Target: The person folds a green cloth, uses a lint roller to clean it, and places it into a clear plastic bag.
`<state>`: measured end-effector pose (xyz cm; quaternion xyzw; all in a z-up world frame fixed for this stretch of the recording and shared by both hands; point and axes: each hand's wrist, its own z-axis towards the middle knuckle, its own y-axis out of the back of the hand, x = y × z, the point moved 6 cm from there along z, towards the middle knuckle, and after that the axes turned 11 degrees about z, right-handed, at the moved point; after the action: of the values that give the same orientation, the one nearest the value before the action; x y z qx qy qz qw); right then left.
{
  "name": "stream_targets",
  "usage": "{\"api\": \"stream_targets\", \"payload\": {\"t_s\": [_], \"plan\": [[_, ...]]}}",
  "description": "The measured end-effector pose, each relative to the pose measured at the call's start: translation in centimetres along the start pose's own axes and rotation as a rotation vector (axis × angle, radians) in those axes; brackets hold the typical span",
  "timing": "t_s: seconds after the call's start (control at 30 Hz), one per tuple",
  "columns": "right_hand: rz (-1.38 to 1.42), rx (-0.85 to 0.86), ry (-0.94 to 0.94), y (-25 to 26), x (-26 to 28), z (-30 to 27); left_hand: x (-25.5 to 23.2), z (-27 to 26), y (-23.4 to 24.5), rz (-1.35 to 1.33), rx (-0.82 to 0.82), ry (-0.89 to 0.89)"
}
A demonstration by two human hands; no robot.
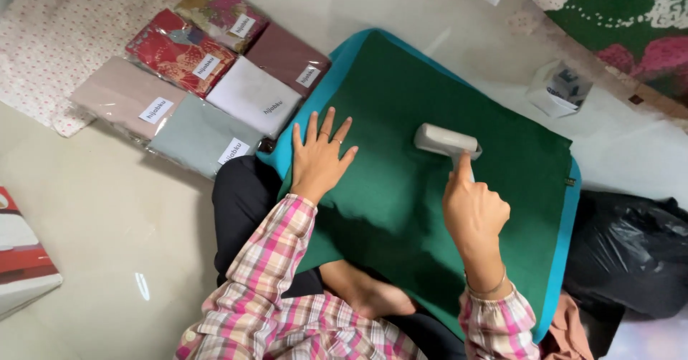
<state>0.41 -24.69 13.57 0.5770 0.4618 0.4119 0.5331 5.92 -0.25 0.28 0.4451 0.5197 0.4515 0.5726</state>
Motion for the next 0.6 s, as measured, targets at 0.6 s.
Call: {"api": "stream_targets", "payload": {"t_s": [0.6], "plan": [[-0.022, -0.061, -0.193, -1.0, -10.4, -1.8, 0.4, -0.2, 0.0, 0.045, -0.026, -0.019]]}}
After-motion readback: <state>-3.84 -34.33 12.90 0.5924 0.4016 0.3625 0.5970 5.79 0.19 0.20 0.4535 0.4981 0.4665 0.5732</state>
